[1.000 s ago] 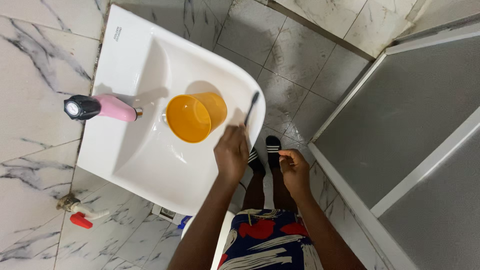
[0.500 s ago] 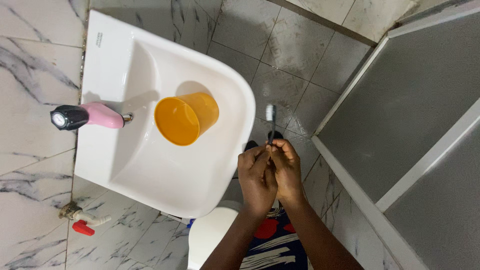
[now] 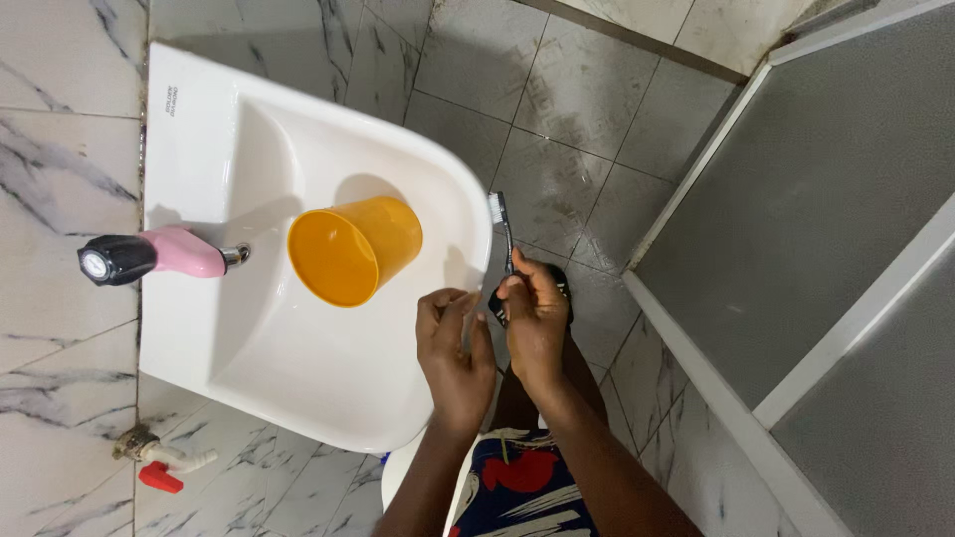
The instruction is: The person cleans a toothbrush using a small yellow cup and water from a bathroom sink, rubbing the bristles and handle while rinsing them.
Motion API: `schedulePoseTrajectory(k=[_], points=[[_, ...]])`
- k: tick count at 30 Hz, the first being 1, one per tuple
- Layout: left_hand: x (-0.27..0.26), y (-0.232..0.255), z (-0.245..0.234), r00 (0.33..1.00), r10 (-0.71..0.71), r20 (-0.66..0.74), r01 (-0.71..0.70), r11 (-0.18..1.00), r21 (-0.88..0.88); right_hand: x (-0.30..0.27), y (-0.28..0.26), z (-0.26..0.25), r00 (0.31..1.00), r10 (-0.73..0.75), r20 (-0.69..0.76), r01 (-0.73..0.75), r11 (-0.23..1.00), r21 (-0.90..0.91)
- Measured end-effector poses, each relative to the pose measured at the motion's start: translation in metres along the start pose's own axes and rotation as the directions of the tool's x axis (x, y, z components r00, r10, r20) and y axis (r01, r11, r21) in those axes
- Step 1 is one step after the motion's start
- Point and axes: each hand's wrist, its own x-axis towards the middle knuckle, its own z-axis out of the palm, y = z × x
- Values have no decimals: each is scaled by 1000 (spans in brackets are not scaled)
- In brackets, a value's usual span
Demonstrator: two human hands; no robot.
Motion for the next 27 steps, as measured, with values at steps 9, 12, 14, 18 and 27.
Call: schedulePoseTrajectory(k=[9,12,14,18,27], points=[[23,-1,12,999,21,29,-21,999,-25,18,-1,5,997,-74,0,73,997,32],[22,2,10,998,60,4,-59,996,-62,36,6,-1,1000,-14,22,15,999,-39],[26,1,8,998,57,-2,-57,996,-63,34,4,0,998,-59,22,61,994,-91],[28,-5,11,1000,-21,9,21,997,-74,40,-1,-1,995,-84,59,89,992,-90],[35,-5,10,1000,21,-11,-22,998,-65,53,-22,7,1000,-24,7,25,971,-239]])
